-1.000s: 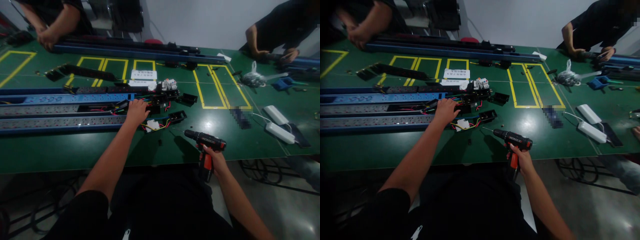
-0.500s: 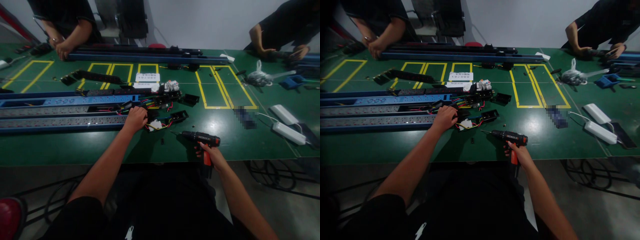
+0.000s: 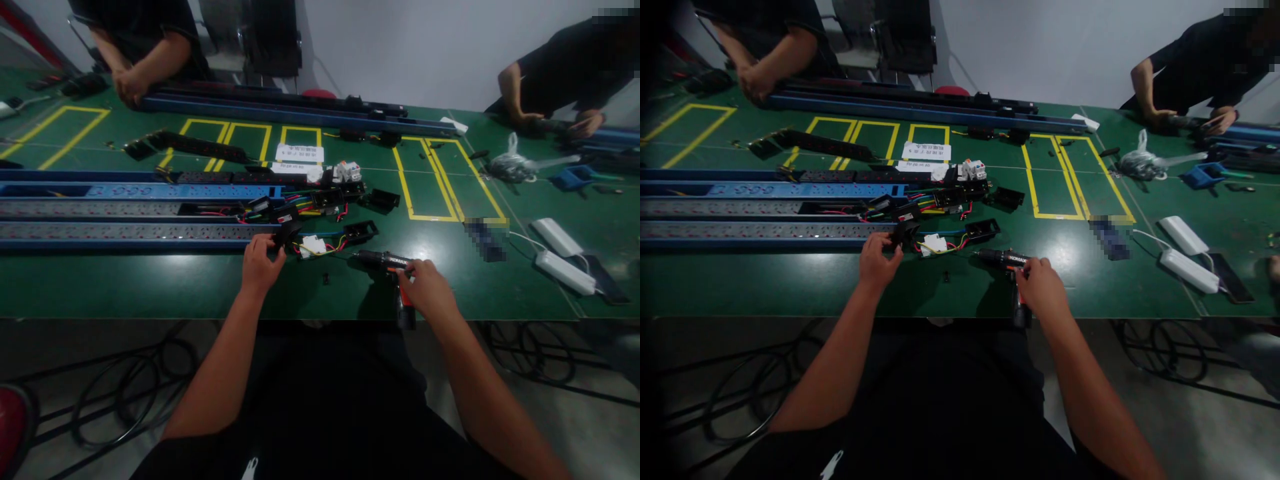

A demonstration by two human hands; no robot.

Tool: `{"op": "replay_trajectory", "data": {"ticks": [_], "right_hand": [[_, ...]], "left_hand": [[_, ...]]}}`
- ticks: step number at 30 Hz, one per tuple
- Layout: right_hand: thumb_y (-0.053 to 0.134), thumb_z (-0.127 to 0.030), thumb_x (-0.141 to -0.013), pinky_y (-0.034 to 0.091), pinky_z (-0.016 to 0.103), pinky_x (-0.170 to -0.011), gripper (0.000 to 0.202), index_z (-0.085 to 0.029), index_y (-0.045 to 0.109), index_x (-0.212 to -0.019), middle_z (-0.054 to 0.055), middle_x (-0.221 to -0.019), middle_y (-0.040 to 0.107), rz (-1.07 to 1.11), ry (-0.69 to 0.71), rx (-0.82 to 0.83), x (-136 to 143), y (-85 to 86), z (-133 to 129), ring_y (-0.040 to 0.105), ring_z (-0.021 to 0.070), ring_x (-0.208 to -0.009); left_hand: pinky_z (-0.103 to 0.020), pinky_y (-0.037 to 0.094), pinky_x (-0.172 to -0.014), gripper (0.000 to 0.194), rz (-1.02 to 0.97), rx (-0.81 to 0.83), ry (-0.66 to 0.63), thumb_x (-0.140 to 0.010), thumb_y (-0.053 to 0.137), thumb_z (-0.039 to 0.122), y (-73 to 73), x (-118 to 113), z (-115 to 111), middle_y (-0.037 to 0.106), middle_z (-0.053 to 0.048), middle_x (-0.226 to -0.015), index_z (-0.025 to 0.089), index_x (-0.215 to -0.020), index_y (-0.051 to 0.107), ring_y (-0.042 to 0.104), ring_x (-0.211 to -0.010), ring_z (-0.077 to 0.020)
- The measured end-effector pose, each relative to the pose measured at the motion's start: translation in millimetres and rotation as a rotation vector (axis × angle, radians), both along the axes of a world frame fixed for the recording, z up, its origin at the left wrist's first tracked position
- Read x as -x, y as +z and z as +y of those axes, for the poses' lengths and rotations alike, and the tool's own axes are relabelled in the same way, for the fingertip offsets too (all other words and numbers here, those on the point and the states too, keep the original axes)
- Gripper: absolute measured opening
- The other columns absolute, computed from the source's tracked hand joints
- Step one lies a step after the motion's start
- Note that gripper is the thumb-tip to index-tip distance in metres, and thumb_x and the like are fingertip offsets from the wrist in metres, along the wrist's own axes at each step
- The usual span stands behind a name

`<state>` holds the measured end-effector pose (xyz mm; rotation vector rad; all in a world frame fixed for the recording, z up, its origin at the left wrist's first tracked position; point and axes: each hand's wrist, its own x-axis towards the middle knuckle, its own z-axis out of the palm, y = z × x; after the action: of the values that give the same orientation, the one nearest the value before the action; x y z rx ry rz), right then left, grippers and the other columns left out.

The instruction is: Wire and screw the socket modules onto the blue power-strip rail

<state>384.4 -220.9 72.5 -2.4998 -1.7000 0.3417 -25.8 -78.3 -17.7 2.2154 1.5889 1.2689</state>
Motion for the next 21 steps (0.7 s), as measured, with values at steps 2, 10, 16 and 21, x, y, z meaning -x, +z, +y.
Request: {"op": "replay_trajectory", "data": {"ticks": [2, 10, 16, 21], "right_hand": [[0.047, -0.056, -0.104, 0.044, 0.032, -0.089, 0.048, -0.017, 0.069, -0.122, 0.015, -0.121, 0.066, -0.042, 0.075, -0.115, 25, 9.3, 22, 0.06, 0.0194, -0.1], [0.067, -0.043, -0.094, 0.039, 0.047, -0.115, 0.054, -0.013, 0.064, -0.139, 0.019, -0.14, 0.059, -0.097, 0.672, -0.009, 148, -17.7, 132, 0.052, 0.0333, -0.132], [0.071, -0.049, -0.091, 0.037, 0.042, -0.115, 0.059, -0.013, 0.06, -0.137, 0.019, -0.141, 0.06, -0.037, 0.683, 0.01, 151, -30.9, 146, 0.055, 0.0316, -0.131], [0.074, -0.058, -0.09, 0.038, 0.035, -0.112, 0.069, -0.014, 0.053, -0.139, 0.016, -0.142, 0.062, 0.08, 0.677, 0.095, 145, -32.4, 153, 0.058, 0.0274, -0.133]], "left_hand": [[-0.051, 0.053, -0.108, 0.017, -0.035, 0.022, -0.003, -0.093, 0.068, 0.026, -3.1, 6, -6, 0.07, -0.014, -0.122, 0.026, -0.095, 0.052, 0.068, -0.121, -0.0322], [-0.043, 0.059, -0.093, 0.013, -0.118, 0.048, -0.03, -0.098, 0.065, 0.029, 4.9, 5, -14, 0.073, -0.013, -0.124, 0.026, -0.099, 0.052, 0.071, -0.116, -0.0281], [-0.045, 0.058, -0.098, 0.015, -0.086, 0.008, -0.093, -0.096, 0.067, 0.025, 23.7, 1, 9, 0.072, -0.011, -0.122, 0.027, -0.098, 0.052, 0.07, -0.116, -0.028], [-0.045, 0.058, -0.1, 0.015, -0.081, 0.031, -0.119, -0.096, 0.066, 0.025, 23.9, -8, 29, 0.07, -0.011, -0.124, 0.027, -0.099, 0.052, 0.068, -0.119, -0.0279]]}}
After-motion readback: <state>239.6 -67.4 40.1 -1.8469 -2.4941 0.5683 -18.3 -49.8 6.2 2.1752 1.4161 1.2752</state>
